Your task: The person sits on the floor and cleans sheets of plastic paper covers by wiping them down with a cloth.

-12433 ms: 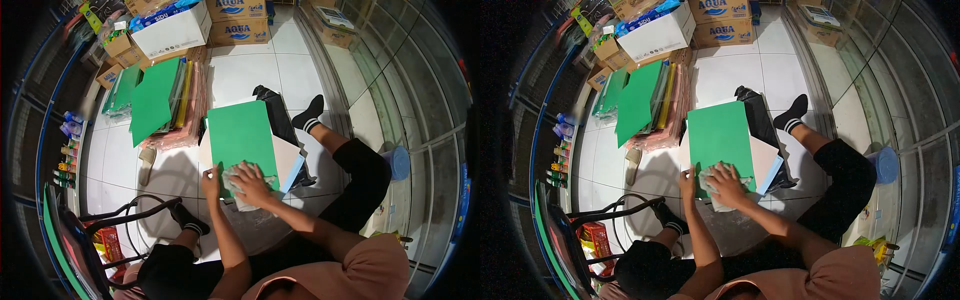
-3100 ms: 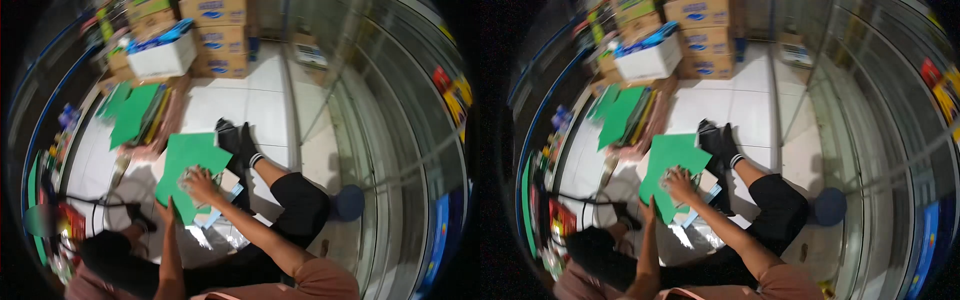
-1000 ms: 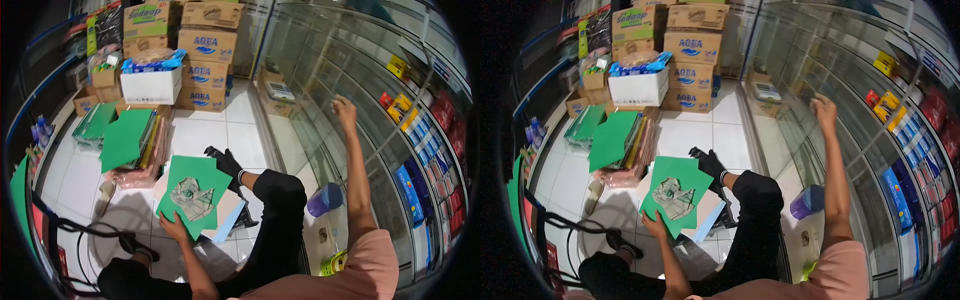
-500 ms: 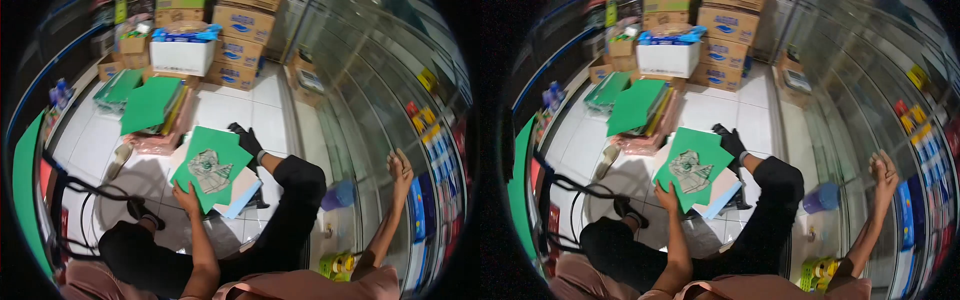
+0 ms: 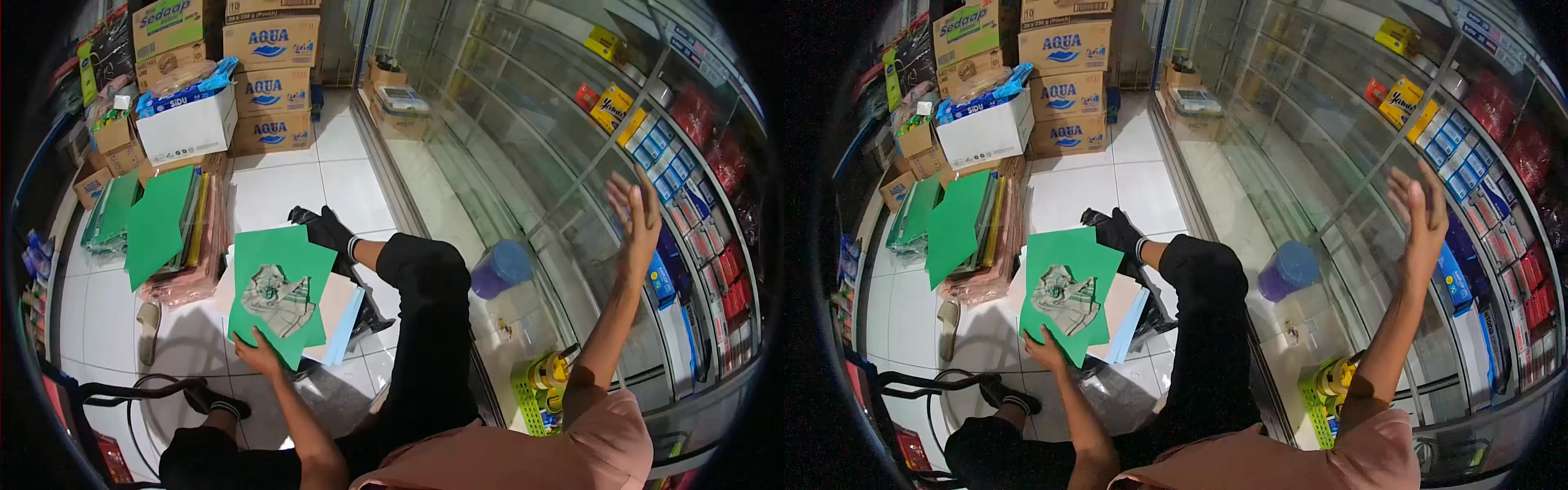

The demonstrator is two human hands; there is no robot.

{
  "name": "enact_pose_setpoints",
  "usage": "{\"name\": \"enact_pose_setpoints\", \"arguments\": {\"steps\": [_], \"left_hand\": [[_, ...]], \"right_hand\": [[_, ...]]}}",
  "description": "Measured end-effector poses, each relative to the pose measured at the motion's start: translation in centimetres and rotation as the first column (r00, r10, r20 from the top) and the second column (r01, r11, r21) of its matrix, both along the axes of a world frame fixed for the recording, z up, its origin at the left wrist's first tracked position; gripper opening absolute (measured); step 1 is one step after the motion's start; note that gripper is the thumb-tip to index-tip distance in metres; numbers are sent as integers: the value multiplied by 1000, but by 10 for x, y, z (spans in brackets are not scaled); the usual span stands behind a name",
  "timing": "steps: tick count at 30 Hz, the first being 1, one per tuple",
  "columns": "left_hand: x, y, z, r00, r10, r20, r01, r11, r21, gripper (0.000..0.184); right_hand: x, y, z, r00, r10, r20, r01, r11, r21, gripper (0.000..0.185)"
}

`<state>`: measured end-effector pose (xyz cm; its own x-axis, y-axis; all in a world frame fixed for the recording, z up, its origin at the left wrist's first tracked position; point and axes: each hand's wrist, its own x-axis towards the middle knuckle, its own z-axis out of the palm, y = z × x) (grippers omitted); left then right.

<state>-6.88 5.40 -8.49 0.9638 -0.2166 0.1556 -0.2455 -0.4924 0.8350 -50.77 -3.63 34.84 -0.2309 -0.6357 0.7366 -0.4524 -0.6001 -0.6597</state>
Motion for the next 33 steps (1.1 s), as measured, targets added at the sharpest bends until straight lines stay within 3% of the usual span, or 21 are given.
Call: {"name": "enact_pose_setpoints", "arguments": {"steps": [4, 7, 9, 11, 13, 17, 21, 27, 29, 31, 32, 33], "left_hand": [[3, 0, -9, 999, 6, 46, -7, 1000, 23, 59], [5, 0, -12, 998, 10, 65, -10, 1000, -1, 59], [2, 3, 4, 999, 1, -38, 1, 999, 40, 60], [20, -5, -32, 999, -1, 33, 0, 1000, 19, 60], [22, -5, -32, 999, -46, -5, 46, 999, -26, 61], [29, -5, -39, 998, -27, -53, 26, 999, -34, 61], [21, -14, -37, 997, -25, -79, 23, 1000, -19, 62], [29, -2, -40, 998, -38, -59, 37, 999, -17, 63], [35, -6, -49, 998, -60, -8, 60, 998, -36, 65], [31, 17, -63, 996, -89, -20, 89, 996, 7, 66], [49, 20, -62, 994, -112, -3, 112, 994, 12, 67], [55, 8, -58, 991, -132, -1, 132, 991, -12, 68]], "right_hand": [[-9, -3, 19, 993, 114, 24, -116, 991, 74, 45], [-10, 11, 23, 987, 158, -44, -142, 958, 248, 47], [-12, 12, 22, 982, 187, -27, -175, 954, 244, 45], [-12, 13, 21, 967, 248, 61, -255, 938, 235, 39], [-20, 8, 12, 943, 293, 156, -320, 928, 189, 38], [-24, 47, 16, 957, 254, 143, -278, 941, 192, 36], [-44, 115, 21, 990, 123, 73, -137, 962, 237, 37], [-74, 208, 17, 981, -106, 162, 82, 986, 147, 42], [-86, 232, 21, 978, -143, 154, 108, 971, 213, 42], [-73, 230, 24, 876, -477, 75, 482, 860, -166, 43], [-59, 227, 22, 852, -515, 97, 524, 842, -126, 43], [-44, 215, 29, 665, -722, 192, 724, 558, -407, 43]]}}
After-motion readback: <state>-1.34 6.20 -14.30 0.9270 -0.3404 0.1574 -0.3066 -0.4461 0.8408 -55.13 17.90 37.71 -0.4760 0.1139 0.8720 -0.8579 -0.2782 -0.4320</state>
